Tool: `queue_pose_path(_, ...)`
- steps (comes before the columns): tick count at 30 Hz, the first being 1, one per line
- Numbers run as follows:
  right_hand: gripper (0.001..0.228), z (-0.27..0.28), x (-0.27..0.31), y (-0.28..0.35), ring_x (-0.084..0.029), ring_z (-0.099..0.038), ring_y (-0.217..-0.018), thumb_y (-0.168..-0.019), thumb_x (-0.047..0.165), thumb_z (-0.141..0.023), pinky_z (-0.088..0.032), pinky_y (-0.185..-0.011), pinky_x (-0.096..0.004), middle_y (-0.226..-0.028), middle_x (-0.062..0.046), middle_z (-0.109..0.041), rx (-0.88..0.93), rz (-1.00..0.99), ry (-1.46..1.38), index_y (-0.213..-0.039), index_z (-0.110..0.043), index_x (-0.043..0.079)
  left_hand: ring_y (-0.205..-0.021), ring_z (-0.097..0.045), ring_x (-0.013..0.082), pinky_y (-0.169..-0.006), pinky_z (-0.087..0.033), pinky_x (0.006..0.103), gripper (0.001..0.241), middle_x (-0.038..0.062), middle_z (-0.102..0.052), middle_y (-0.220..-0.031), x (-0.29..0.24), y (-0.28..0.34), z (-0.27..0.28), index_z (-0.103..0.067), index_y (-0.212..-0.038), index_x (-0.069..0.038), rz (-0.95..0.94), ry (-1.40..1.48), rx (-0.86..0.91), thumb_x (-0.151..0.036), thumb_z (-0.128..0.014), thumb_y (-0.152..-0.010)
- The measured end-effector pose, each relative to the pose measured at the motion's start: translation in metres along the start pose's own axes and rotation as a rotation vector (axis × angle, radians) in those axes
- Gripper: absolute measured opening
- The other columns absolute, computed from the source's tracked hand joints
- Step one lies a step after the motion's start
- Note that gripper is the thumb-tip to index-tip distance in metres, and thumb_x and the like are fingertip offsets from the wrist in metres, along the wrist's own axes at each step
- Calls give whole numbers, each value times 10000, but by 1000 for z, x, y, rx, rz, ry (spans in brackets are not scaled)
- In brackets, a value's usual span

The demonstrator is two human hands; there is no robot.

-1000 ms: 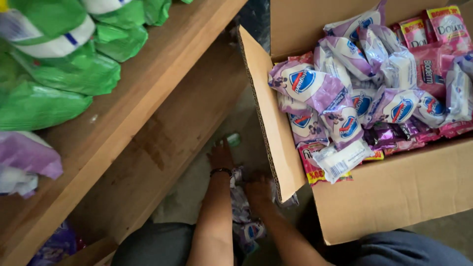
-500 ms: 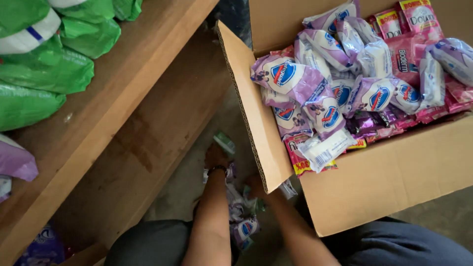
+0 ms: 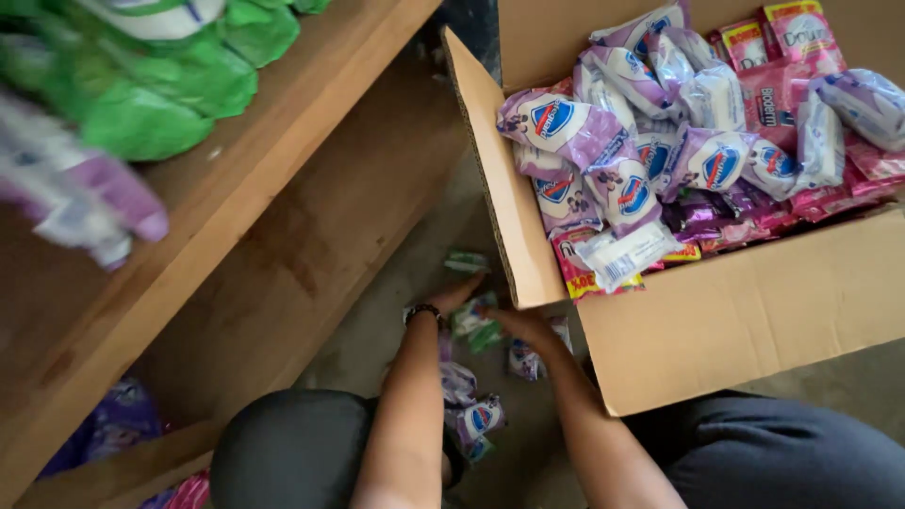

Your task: The person sits on the floor in front of a wooden shelf and picks small wrapped soap and detergent packets one at a time, sorting them by color. They place green, yellow, and purple packets from the shelf and from the floor into an open cardboard box, arranging them inside.

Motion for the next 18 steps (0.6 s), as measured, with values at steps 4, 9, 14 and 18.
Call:
queue_pose_path(4,765,-4,14,9,-336,-691,-1143,-756,580,-743,-557,-960,-448,-1259,-200,-728,55,-109,-70,-1294,-691,38,-1459,-355,308,-1093,-427,475,907,60,-279,-1648,-86,96,6,-299,-1580,-291,253,-72,47,-811,-308,-838)
queue_pose_path(9,589,24,87,34,-305,-679,-1077,-902,439,-695,-552,-877,-418,-1212,-173,-696,-136,201,-130,-1334,-631,44,-1457,-411,296,-1133,-349,430,1109,138,-411,-1619,-134,140,10,-463,-1575,-206,107,-225,3,-964,-330,-776)
queue_pose_path(14,514,54,143,79,-232,-710,-1007,-903,363,-744,-594,-810,-350,-1157,-134,-736,5,243,-546,-1290,-659,36,-1237,-618,291,-985,-517,415,1038,145,-628,-1399,-236,245,4,-548,-1442,-164,-224,-360,-60,-764,-700,-609)
queue_pose_path(18,587,89,237,166,-183,-678,-973,-840,382,-752,-575,-747,-350,-1153,-83,-708,105,181,-602,-1305,-636,43,-1086,-693,341,-911,-558,454,920,187,-727,-1191,-257,282,15,-555,-1347,-88,-384,-516,-409,-506,-914,-611)
Point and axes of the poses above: each hand's wrist, its own y-axis away from the middle knuckle, its own z-axis out of the back of the hand, x = y × z, the point moved 9 cm from there along -y, towards the middle knuckle
